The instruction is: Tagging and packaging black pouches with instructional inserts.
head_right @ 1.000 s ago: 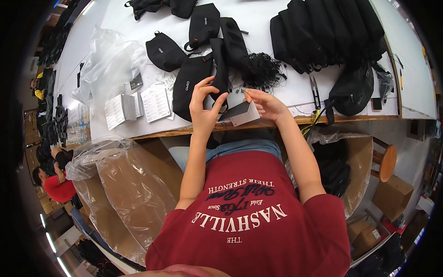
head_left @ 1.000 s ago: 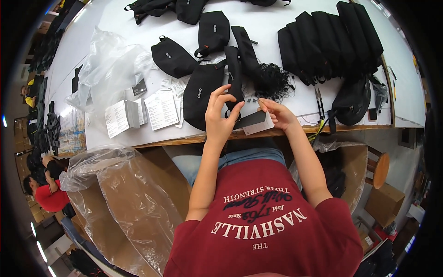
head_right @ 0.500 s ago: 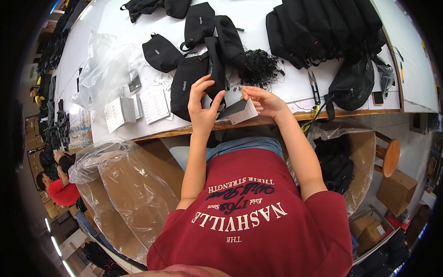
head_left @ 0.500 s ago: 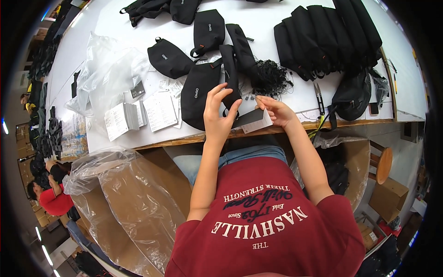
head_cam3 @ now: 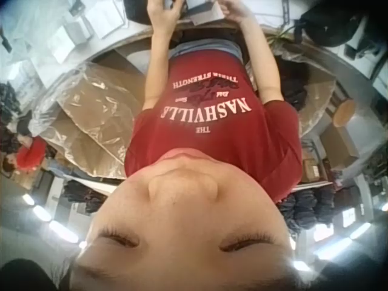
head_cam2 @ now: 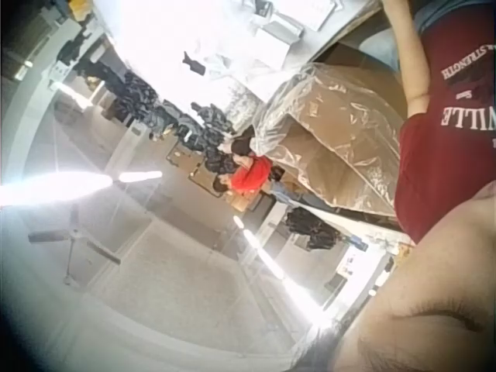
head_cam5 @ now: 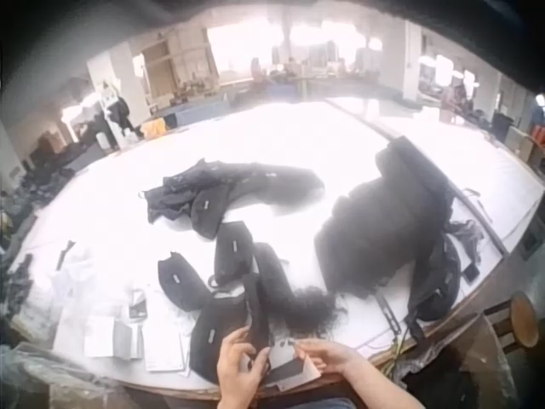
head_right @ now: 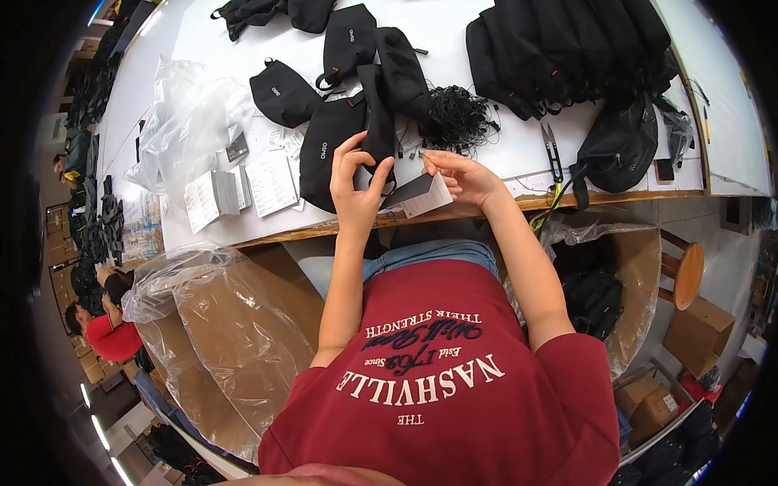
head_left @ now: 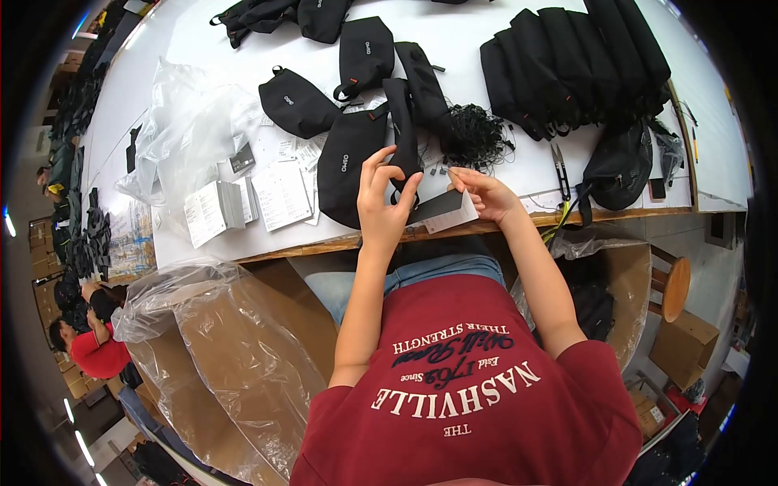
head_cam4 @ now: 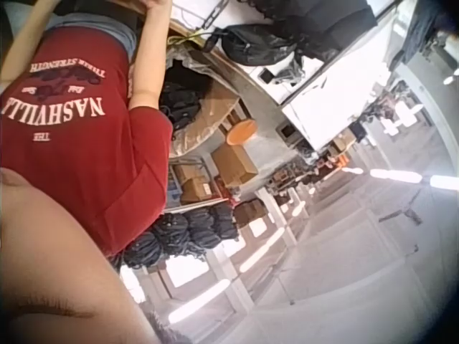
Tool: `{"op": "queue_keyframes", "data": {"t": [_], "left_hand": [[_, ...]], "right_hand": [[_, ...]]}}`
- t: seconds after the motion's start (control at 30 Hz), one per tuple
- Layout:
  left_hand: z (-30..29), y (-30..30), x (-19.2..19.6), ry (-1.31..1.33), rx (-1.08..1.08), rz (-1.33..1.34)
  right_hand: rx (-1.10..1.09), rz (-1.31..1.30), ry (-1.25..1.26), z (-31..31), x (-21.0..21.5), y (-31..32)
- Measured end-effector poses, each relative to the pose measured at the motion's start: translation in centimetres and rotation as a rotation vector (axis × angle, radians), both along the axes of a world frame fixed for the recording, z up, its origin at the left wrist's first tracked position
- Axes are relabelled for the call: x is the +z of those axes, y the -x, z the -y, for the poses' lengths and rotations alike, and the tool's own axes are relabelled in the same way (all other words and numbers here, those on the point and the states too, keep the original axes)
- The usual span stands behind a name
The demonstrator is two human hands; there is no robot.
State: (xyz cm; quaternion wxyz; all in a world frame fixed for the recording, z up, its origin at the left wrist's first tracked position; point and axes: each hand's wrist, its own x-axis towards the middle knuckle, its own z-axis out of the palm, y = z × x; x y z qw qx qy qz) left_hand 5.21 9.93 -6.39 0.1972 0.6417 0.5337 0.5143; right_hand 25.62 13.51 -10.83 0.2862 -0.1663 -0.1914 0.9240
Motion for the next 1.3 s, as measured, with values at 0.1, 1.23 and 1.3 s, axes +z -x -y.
{"op": "queue_keyframes", "data": {"t": [0.1, 1.23, 1.3], "left_hand": [[0.1, -0.8, 0.4, 0.047, 0.037, 0.212], [3.0, 1.7, 7.7, 0.357, -0.121, 1.255], [2.7, 2.0, 7.3, 0.512, 0.019, 1.535]], "right_hand": [[0.013, -0.016, -0.011, -0.1, -0.5, -0.2], [0.002, -0.035, 0.040, -0.1, -0.7, -0.3], [-0.008, -0.029, 0.054, -0.1, -0.6, -0.3]]}}
